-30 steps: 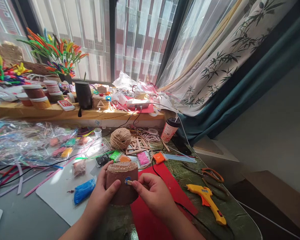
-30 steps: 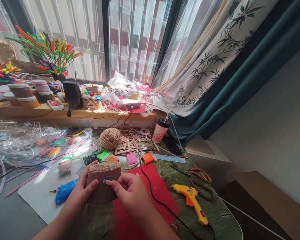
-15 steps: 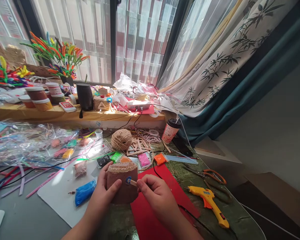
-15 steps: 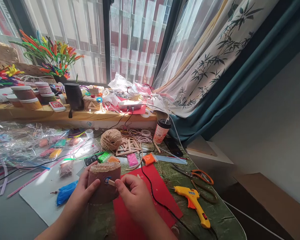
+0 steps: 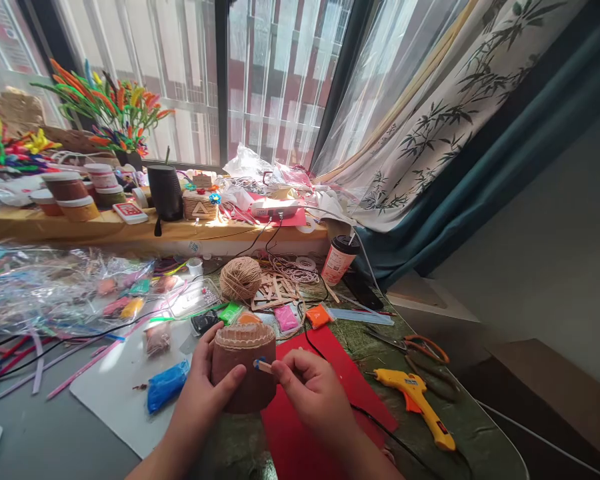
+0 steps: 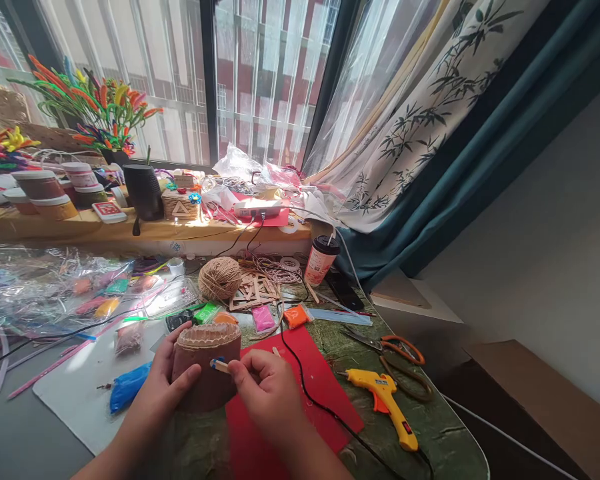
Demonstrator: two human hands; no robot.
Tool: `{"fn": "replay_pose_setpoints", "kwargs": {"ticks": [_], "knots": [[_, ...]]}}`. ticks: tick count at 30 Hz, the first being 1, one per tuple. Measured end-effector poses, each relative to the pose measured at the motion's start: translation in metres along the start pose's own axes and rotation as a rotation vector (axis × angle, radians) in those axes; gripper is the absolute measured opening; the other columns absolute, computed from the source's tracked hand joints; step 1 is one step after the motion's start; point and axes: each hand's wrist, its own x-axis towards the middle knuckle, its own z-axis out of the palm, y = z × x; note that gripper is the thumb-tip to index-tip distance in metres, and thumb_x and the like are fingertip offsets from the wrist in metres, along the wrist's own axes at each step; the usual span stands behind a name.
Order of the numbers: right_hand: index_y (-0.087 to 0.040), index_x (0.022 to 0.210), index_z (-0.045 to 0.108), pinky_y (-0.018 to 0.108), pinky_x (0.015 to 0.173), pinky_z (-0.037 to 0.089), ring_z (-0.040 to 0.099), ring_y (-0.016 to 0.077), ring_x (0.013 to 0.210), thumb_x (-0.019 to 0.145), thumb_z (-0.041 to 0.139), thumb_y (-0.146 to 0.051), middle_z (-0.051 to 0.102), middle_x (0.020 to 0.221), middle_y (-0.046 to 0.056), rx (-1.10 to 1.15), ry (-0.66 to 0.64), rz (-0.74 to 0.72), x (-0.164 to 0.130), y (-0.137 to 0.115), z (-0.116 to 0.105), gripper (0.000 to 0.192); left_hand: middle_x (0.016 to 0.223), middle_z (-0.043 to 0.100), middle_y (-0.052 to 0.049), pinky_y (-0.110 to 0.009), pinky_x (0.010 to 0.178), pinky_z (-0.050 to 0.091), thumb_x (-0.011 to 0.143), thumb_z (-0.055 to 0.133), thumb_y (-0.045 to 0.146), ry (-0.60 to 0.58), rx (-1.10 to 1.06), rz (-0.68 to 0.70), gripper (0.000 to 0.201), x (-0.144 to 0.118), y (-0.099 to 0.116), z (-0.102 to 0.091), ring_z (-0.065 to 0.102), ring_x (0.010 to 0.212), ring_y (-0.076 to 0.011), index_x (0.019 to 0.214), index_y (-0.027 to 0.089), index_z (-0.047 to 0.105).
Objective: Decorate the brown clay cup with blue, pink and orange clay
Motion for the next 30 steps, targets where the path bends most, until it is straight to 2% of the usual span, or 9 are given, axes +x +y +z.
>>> {"fn": "replay_pose_setpoints", "kwargs": {"ticks": [4, 7, 10, 14, 22, 26, 30], "knots": [[-0.022, 0.067, 0.059, 0.03, 0.055, 0.028, 0.036, 0.0147, 0.057, 0.1, 0.063, -0.064, 0.042, 0.061, -0.004, -0.052, 0.096, -0.06, -0.001, -0.006, -0.019, 0.054, 0.152, 0.067, -0.016, -0.055, 0.119, 0.047, 0.078, 0.086, 0.063, 0.009, -0.056, -0.036, 0.089, 0.002, -0.002, -0.001, 0.063, 0.141, -0.0422, 0.152, 0.027, 0.051], [-0.021, 0.068, 0.062, 0.03, 0.056, 0.03, 0.039, 0.0153, 0.059, 0.094, 0.069, -0.07, 0.046, 0.062, -0.003, 0.026, 0.028, 0.014, 0.006, -0.012, -0.024, 0.056, 0.151, 0.069, -0.016, -0.054, 0.12, 0.047, 0.077, 0.087, 0.063, 0.006, -0.093, -0.055, 0.089, 0.004, -0.002, 0.0, 0.063, 0.141, -0.0424, 0.15, 0.025, 0.054], [-0.02, 0.07, 0.065, 0.029, 0.058, 0.034, 0.043, 0.0159, 0.061, 0.088, 0.073, -0.075, 0.053, 0.064, -0.001, 0.116, -0.057, 0.081, 0.015, -0.013, -0.018, 0.058, 0.148, 0.071, -0.016, -0.051, 0.121, 0.046, 0.075, 0.089, 0.062, -0.014, -0.108, -0.047, 0.09, 0.003, -0.001, 0.002, 0.062, 0.142, -0.042, 0.149, 0.024, 0.055], [-0.02, 0.069, 0.066, 0.03, 0.065, 0.041, 0.052, 0.0186, 0.067, 0.085, 0.075, -0.077, 0.061, 0.068, 0.001, 0.157, -0.092, 0.096, 0.018, -0.009, -0.007, 0.06, 0.145, 0.073, -0.016, -0.05, 0.118, 0.049, 0.075, 0.087, 0.064, -0.046, -0.121, -0.025, 0.089, 0.0, 0.002, 0.003, 0.065, 0.139, -0.0419, 0.148, 0.024, 0.055], [-0.022, 0.069, 0.06, 0.03, 0.059, 0.029, 0.04, 0.0167, 0.063, 0.091, 0.07, -0.075, 0.049, 0.065, -0.002, -0.001, -0.096, 0.053, 0.019, -0.007, -0.007, 0.059, 0.148, 0.071, -0.014, -0.053, 0.12, 0.048, 0.072, 0.088, 0.07, -0.046, -0.179, -0.069, 0.09, -0.005, -0.002, 0.006, 0.064, 0.14, -0.0432, 0.147, 0.028, 0.06], [-0.023, 0.068, 0.056, 0.029, 0.058, 0.03, 0.039, 0.016, 0.062, 0.089, 0.07, -0.078, 0.046, 0.064, -0.003, 0.132, -0.121, 0.072, 0.019, -0.01, -0.003, 0.061, 0.15, 0.071, -0.014, -0.053, 0.122, 0.045, 0.071, 0.087, 0.072, -0.05, -0.206, -0.052, 0.093, -0.003, -0.004, 0.006, 0.061, 0.143, -0.0441, 0.148, 0.027, 0.06], [-0.021, 0.067, 0.058, 0.029, 0.058, 0.03, 0.037, 0.0144, 0.061, 0.092, 0.071, -0.075, 0.045, 0.063, -0.004, 0.171, 0.01, 0.002, 0.015, -0.01, -0.002, 0.061, 0.15, 0.069, -0.015, -0.053, 0.122, 0.046, 0.072, 0.088, 0.07, 0.007, -0.212, -0.057, 0.096, 0.0, -0.005, 0.004, 0.062, 0.142, -0.044, 0.151, 0.027, 0.057]]}}
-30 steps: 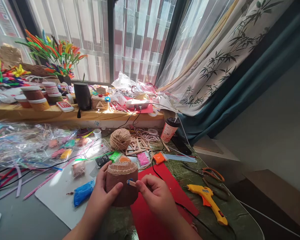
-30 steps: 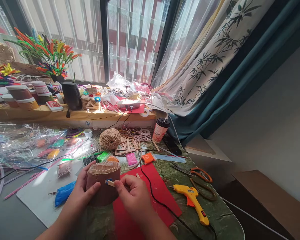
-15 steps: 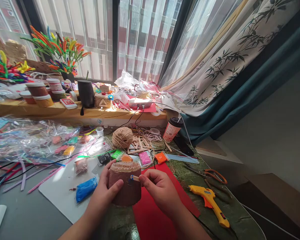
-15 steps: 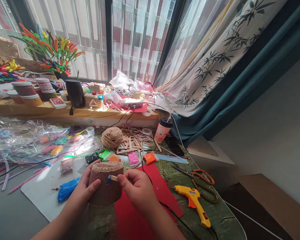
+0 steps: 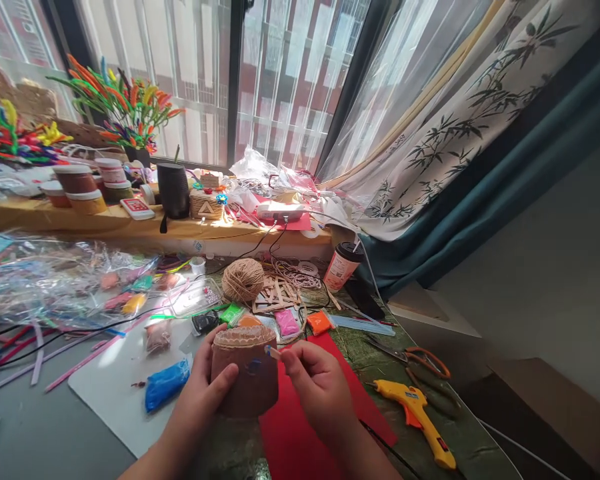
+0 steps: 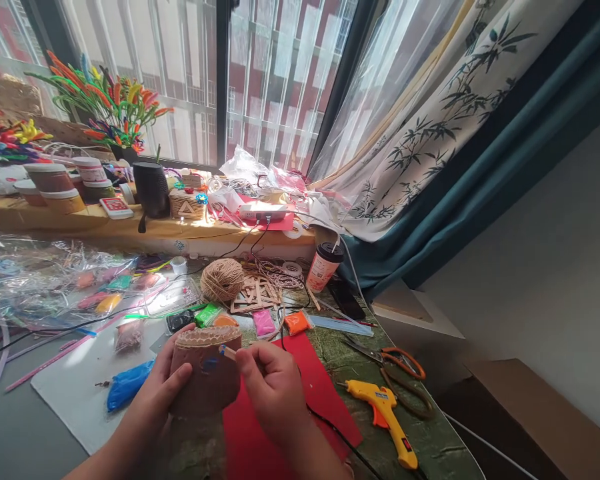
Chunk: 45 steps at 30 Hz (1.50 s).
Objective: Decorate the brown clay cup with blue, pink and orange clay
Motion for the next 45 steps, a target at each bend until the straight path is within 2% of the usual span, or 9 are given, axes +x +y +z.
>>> {"fn": "replay_pose_setpoints", "kwargs": {"ticks": [7, 13, 18, 23, 28, 32, 36, 40, 45], "knots": [[-0.023, 0.077, 0.06, 0.022, 0.044, 0.017, 0.021, 0.0086, 0.049, 0.074, 0.085, -0.08, 0.034, 0.056, -0.011, 0.463, 0.159, 0.314, -0.013, 0.022, 0.021, 0.062, 0.163, 0.057, -0.011, -0.048, 0.119, 0.05, 0.082, 0.083, 0.067, 0.076, -0.042, 0.02, 0.092, 0.003, 0.001, -0.008, 0.053, 0.152, -0.0382, 0.158, 0.034, 0.043], [-0.021, 0.076, 0.07, 0.026, 0.054, 0.043, 0.051, 0.014, 0.058, 0.066, 0.096, -0.072, 0.06, 0.066, -0.001, 0.614, 0.219, 0.33, -0.04, 0.037, 0.051, 0.058, 0.133, 0.076, -0.009, -0.046, 0.101, 0.06, 0.08, 0.084, 0.065, 0.079, -0.042, -0.035, 0.075, -0.001, 0.009, -0.006, 0.073, 0.125, -0.0359, 0.137, 0.03, 0.05], [-0.023, 0.073, 0.071, 0.032, 0.073, 0.051, 0.059, 0.0193, 0.073, 0.076, 0.092, -0.067, 0.065, 0.073, 0.001, 0.594, 0.252, 0.179, -0.035, 0.036, 0.039, 0.049, 0.12, 0.08, -0.009, -0.046, 0.094, 0.063, 0.075, 0.089, 0.066, -0.073, 0.013, -0.066, 0.074, -0.004, 0.008, -0.005, 0.077, 0.111, -0.0371, 0.13, 0.027, 0.058], [-0.023, 0.069, 0.069, 0.03, 0.072, 0.047, 0.053, 0.0185, 0.072, 0.082, 0.087, -0.066, 0.06, 0.072, -0.001, 0.544, 0.232, 0.075, -0.024, 0.032, 0.02, 0.048, 0.141, 0.075, -0.01, -0.057, 0.121, 0.047, 0.086, 0.078, 0.071, -0.068, 0.077, 0.016, 0.059, -0.001, 0.0, -0.009, 0.064, 0.138, -0.0418, 0.127, 0.028, 0.072], [-0.023, 0.069, 0.065, 0.031, 0.072, 0.045, 0.051, 0.019, 0.072, 0.088, 0.082, -0.059, 0.058, 0.073, 0.0, 0.635, 0.168, 0.048, -0.023, 0.028, 0.017, 0.044, 0.171, 0.049, -0.006, -0.058, 0.137, 0.019, 0.093, 0.075, 0.065, -0.167, 0.274, 0.174, 0.046, -0.002, 0.008, -0.005, 0.032, 0.164, -0.0423, 0.123, 0.031, 0.084], [-0.023, 0.069, 0.064, 0.031, 0.072, 0.045, 0.049, 0.0188, 0.072, 0.088, 0.082, -0.055, 0.055, 0.074, 0.0, 0.655, 0.141, 0.045, -0.021, 0.024, 0.016, 0.041, 0.161, 0.056, -0.011, -0.061, 0.132, 0.032, 0.089, 0.077, 0.065, -0.186, 0.318, 0.265, 0.044, -0.007, 0.018, -0.002, 0.042, 0.155, -0.0482, 0.112, 0.03, 0.09], [-0.023, 0.068, 0.063, 0.031, 0.07, 0.043, 0.047, 0.0193, 0.072, 0.088, 0.081, -0.057, 0.053, 0.073, 0.0, 0.638, 0.127, 0.002, -0.017, 0.019, 0.014, 0.043, 0.13, 0.074, -0.014, -0.061, 0.122, 0.047, 0.082, 0.084, 0.062, -0.225, 0.408, 0.317, 0.037, -0.012, 0.023, -0.004, 0.063, 0.131, -0.0485, 0.098, 0.03, 0.092], [-0.023, 0.068, 0.063, 0.031, 0.071, 0.043, 0.048, 0.0189, 0.072, 0.089, 0.081, -0.057, 0.054, 0.073, -0.001, 0.625, 0.09, -0.029, -0.016, 0.018, 0.016, 0.044, 0.116, 0.084, -0.012, -0.056, 0.109, 0.058, 0.082, 0.084, 0.064, -0.22, 0.306, 0.139, 0.047, -0.022, 0.023, -0.004, 0.073, 0.118, -0.0458, 0.112, 0.028, 0.087], [-0.021, 0.08, 0.068, 0.029, 0.064, 0.041, 0.049, 0.0153, 0.066, 0.088, 0.081, -0.068, 0.057, 0.07, -0.002, 0.52, 0.147, 0.032, -0.015, 0.023, 0.021, 0.049, 0.115, 0.087, -0.009, -0.05, 0.093, 0.067, 0.064, 0.097, 0.064, -0.134, 0.131, -0.041, 0.072, -0.03, 0.022, 0.006, 0.079, 0.11, -0.0439, 0.121, 0.025, 0.077]]}}
